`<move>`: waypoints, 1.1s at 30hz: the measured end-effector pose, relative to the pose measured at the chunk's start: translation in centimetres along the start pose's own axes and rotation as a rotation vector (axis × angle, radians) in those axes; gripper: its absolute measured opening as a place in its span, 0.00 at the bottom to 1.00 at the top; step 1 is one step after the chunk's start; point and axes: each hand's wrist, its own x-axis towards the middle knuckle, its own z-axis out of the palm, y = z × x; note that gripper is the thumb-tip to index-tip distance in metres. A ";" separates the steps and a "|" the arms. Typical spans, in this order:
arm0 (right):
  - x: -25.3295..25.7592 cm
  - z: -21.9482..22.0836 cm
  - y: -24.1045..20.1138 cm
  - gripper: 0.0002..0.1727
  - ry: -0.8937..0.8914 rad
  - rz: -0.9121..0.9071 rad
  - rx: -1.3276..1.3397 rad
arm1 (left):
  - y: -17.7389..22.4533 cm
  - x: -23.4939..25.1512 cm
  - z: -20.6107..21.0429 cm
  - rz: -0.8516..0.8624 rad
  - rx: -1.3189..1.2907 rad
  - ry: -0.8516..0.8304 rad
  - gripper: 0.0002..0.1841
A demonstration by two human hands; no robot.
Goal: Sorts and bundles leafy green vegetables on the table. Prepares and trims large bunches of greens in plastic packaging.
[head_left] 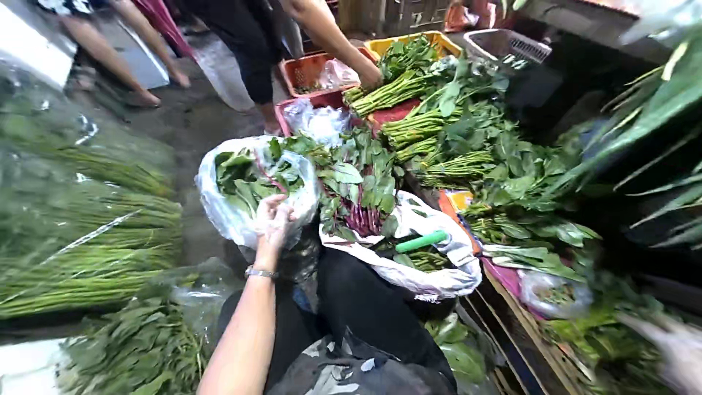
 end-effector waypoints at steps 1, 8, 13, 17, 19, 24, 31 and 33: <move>1.6 -0.3 -1.1 0.26 0.148 -0.161 0.196 | -0.2 0.0 0.3 0.000 0.019 -0.009 0.20; 11.8 -10.2 -18.7 0.22 0.182 -0.622 0.418 | 2.7 -1.3 1.5 -0.026 0.412 -0.306 0.19; 17.1 -12.3 -31.0 0.26 0.347 -0.882 0.538 | 3.2 -2.8 -0.4 -0.023 0.381 -0.168 0.17; 17.7 -11.8 -36.3 0.29 0.210 -0.861 0.280 | 0.1 -2.7 -2.1 -0.034 0.288 0.091 0.16; 18.0 -11.6 -34.9 0.30 0.242 -0.881 0.426 | -0.9 -2.6 -2.6 -0.036 0.234 0.138 0.16; 18.5 -11.2 -27.1 0.18 0.081 -0.583 0.295 | -0.6 -2.5 -1.3 -0.114 0.282 -0.020 0.16; 19.7 -6.2 -24.3 0.18 0.053 -0.677 0.371 | 1.8 -1.5 4.4 -0.193 0.766 -0.554 0.27; 19.5 -5.8 -24.1 0.19 0.092 -0.684 0.365 | 2.0 -1.5 4.6 -0.166 0.663 -0.583 0.29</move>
